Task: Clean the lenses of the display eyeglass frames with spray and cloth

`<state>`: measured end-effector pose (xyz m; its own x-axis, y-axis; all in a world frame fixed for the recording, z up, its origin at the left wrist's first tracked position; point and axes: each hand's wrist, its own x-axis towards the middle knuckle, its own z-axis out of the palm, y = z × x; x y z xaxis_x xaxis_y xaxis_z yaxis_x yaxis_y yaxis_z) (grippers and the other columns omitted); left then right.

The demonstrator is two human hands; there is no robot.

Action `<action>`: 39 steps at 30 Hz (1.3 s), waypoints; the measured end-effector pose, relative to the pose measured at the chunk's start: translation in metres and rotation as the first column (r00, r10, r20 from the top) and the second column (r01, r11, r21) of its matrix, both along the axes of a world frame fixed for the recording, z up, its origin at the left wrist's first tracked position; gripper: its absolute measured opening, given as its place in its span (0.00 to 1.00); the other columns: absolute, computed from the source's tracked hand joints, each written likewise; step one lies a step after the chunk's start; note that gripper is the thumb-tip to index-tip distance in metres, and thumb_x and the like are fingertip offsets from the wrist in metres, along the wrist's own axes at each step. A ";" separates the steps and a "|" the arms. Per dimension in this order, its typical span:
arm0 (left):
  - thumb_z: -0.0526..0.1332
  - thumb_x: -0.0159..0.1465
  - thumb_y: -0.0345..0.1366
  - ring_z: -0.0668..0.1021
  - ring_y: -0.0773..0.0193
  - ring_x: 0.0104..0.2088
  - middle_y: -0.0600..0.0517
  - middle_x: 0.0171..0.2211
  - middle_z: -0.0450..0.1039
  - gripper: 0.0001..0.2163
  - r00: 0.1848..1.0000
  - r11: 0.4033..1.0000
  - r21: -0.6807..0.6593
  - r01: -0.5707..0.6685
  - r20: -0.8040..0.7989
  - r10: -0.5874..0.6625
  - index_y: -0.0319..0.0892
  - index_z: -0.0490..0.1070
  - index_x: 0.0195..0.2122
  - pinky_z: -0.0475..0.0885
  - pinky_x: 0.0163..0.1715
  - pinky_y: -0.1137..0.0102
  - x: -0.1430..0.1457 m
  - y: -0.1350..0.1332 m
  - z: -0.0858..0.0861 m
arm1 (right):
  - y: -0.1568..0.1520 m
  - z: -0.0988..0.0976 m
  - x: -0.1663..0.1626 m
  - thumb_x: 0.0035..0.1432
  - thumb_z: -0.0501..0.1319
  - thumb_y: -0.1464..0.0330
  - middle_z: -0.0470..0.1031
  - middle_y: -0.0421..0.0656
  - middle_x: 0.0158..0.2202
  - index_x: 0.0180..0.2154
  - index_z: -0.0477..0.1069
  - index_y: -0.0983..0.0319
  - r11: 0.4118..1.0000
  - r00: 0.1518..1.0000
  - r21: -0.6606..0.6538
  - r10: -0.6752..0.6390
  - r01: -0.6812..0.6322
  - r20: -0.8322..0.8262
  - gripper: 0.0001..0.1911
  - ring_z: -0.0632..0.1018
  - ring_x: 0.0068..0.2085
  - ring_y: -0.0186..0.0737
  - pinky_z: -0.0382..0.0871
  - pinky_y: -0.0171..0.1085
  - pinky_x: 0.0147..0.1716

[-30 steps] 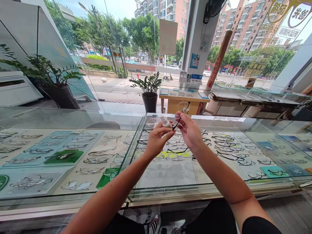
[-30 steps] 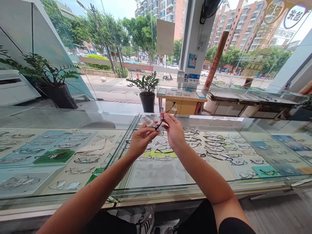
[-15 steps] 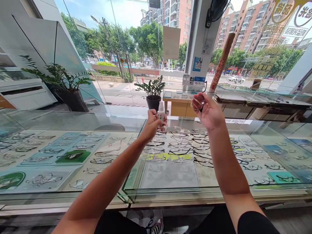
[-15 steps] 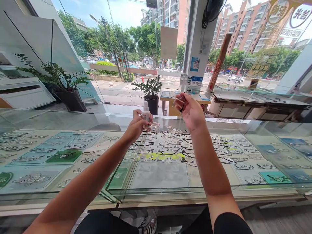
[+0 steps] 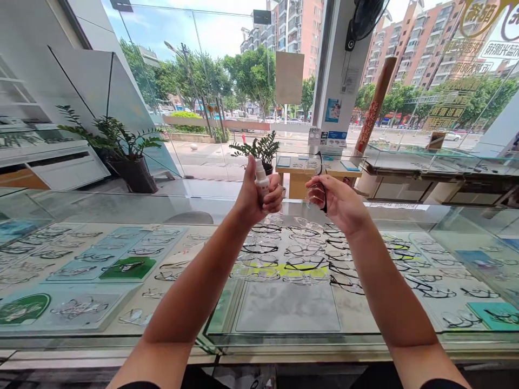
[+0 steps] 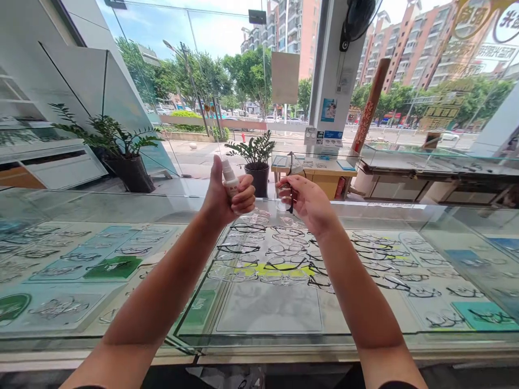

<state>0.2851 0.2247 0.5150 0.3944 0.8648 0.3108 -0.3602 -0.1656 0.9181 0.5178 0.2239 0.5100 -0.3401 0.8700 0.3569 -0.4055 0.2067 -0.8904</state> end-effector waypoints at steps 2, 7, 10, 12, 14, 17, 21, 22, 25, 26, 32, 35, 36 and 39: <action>0.49 0.62 0.82 0.56 0.73 0.12 0.58 0.14 0.54 0.41 0.999 0.999 -0.020 -0.030 0.031 0.030 0.45 0.60 0.20 0.55 0.11 0.73 0.001 0.000 -0.003 | -0.001 -0.002 -0.003 0.59 0.74 0.54 0.83 0.46 0.43 0.36 0.83 0.56 1.000 1.000 -0.010 0.010 -0.010 0.022 0.13 0.76 0.39 0.40 0.74 0.41 0.39; 0.48 0.67 0.79 0.58 0.73 0.13 0.59 0.14 0.52 0.39 0.994 0.994 -0.016 -0.105 0.021 0.105 0.45 0.60 0.20 0.60 0.14 0.73 0.006 0.000 -0.008 | 0.000 -0.006 -0.007 0.58 0.75 0.54 0.84 0.45 0.44 0.36 0.83 0.56 1.000 1.000 -0.007 0.014 -0.013 0.025 0.13 0.76 0.39 0.39 0.74 0.41 0.39; 0.49 0.67 0.78 0.62 0.71 0.14 0.58 0.14 0.53 0.38 0.997 0.999 -0.017 -0.045 0.055 0.046 0.46 0.59 0.20 0.63 0.16 0.72 0.006 0.000 -0.010 | 0.001 -0.006 -0.007 0.58 0.75 0.53 0.84 0.45 0.43 0.35 0.83 0.56 1.000 1.000 0.005 0.007 -0.007 0.026 0.14 0.76 0.38 0.38 0.73 0.40 0.38; 0.48 0.66 0.78 0.61 0.70 0.13 0.58 0.13 0.51 0.38 0.998 0.999 -0.039 0.011 0.065 -0.008 0.47 0.57 0.19 0.63 0.15 0.71 0.003 0.000 -0.010 | 0.000 -0.007 -0.007 0.58 0.75 0.53 0.84 0.45 0.43 0.35 0.82 0.56 1.000 0.999 0.010 0.005 -0.005 0.037 0.14 0.76 0.38 0.38 0.73 0.40 0.37; 0.45 0.67 0.78 0.56 0.70 0.11 0.59 0.12 0.47 0.38 0.997 0.996 -0.070 0.062 0.057 -0.058 0.47 0.54 0.18 0.60 0.14 0.70 0.000 0.001 -0.011 | -0.001 -0.007 -0.008 0.59 0.74 0.53 0.84 0.45 0.44 0.36 0.82 0.56 1.000 0.998 0.011 0.013 -0.014 0.060 0.14 0.76 0.39 0.39 0.72 0.40 0.37; 0.41 0.65 0.79 0.51 0.71 0.10 0.60 0.10 0.42 0.39 0.992 0.986 -0.106 0.129 -0.001 -0.129 0.48 0.52 0.17 0.56 0.12 0.70 -0.002 0.000 -0.012 | -0.002 -0.009 -0.011 0.61 0.72 0.53 0.84 0.46 0.45 0.37 0.82 0.56 0.999 0.995 0.014 0.030 -0.032 0.094 0.14 0.76 0.39 0.40 0.72 0.41 0.38; 0.44 0.63 0.80 0.51 0.71 0.10 0.60 0.10 0.42 0.38 0.990 0.994 -0.043 0.104 -0.096 -0.107 0.48 0.55 0.18 0.53 0.11 0.71 0.002 0.002 -0.016 | -0.003 -0.011 -0.016 0.60 0.71 0.53 0.83 0.45 0.44 0.37 0.82 0.57 0.998 0.994 0.007 0.057 -0.058 0.098 0.14 0.74 0.38 0.40 0.70 0.40 0.37; 0.47 0.64 0.79 0.50 0.72 0.10 0.60 0.10 0.44 0.38 0.992 0.999 -0.005 0.047 -0.118 -0.047 0.48 0.56 0.18 0.51 0.11 0.72 0.003 0.004 -0.017 | -0.003 -0.012 -0.018 0.59 0.72 0.54 0.83 0.45 0.43 0.37 0.82 0.57 0.998 0.993 0.000 0.067 -0.067 0.096 0.14 0.74 0.38 0.40 0.69 0.40 0.36; 0.52 0.66 0.73 0.49 0.73 0.11 0.59 0.10 0.46 0.35 0.968 0.983 0.085 -0.165 -0.179 0.178 0.47 0.58 0.18 0.46 0.11 0.74 0.005 0.010 -0.024 | -0.004 -0.014 -0.021 0.59 0.73 0.54 0.83 0.45 0.41 0.36 0.82 0.57 0.996 0.990 -0.020 0.091 -0.089 0.110 0.13 0.73 0.37 0.39 0.68 0.40 0.36; 0.52 0.66 0.72 0.49 0.73 0.11 0.59 0.10 0.47 0.34 0.953 0.972 0.100 -0.215 -0.195 0.231 0.46 0.58 0.18 0.45 0.11 0.74 0.005 0.012 -0.025 | -0.004 -0.014 -0.022 0.59 0.72 0.55 0.83 0.44 0.41 0.36 0.82 0.57 0.995 0.988 -0.021 0.095 -0.093 0.122 0.13 0.72 0.37 0.39 0.67 0.40 0.36; 0.53 0.67 0.67 0.50 0.73 0.12 0.58 0.11 0.48 0.32 0.929 0.968 0.108 -0.227 -0.274 0.249 0.46 0.59 0.18 0.46 0.12 0.74 0.005 0.015 -0.028 | -0.007 -0.017 -0.027 0.62 0.70 0.56 0.82 0.45 0.40 0.34 0.81 0.56 0.990 0.970 0.009 0.134 -0.139 0.203 0.12 0.72 0.37 0.41 0.67 0.42 0.36; 0.55 0.66 0.69 0.50 0.73 0.13 0.58 0.12 0.48 0.33 0.937 0.976 0.089 -0.199 -0.275 0.216 0.46 0.58 0.18 0.46 0.12 0.73 0.004 0.014 -0.027 | -0.007 -0.017 -0.027 0.63 0.70 0.55 0.82 0.45 0.40 0.35 0.81 0.56 0.989 0.966 0.019 0.136 -0.144 0.221 0.12 0.72 0.36 0.40 0.68 0.43 0.37; 0.55 0.65 0.71 0.50 0.74 0.13 0.58 0.12 0.47 0.33 0.939 0.979 0.083 -0.185 -0.280 0.201 0.46 0.58 0.18 0.46 0.12 0.73 0.003 0.014 -0.026 | -0.007 -0.017 -0.026 0.62 0.70 0.55 0.82 0.45 0.40 0.35 0.81 0.56 0.990 0.968 0.020 0.129 -0.136 0.216 0.12 0.72 0.36 0.40 0.68 0.42 0.37; 0.55 0.65 0.73 0.50 0.74 0.13 0.58 0.12 0.47 0.35 0.936 0.990 0.068 -0.121 -0.323 0.136 0.45 0.59 0.19 0.45 0.13 0.73 0.003 0.011 -0.024 | -0.003 -0.016 -0.024 0.61 0.71 0.55 0.82 0.44 0.41 0.36 0.80 0.56 0.996 0.985 0.025 0.085 -0.090 0.150 0.12 0.73 0.37 0.39 0.68 0.41 0.37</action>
<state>0.2876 0.2354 0.4912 0.3674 0.9026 0.2245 -0.0150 -0.2356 0.9717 0.4939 0.2208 0.4938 -0.4656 0.8236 0.3238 -0.2869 0.2057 -0.9356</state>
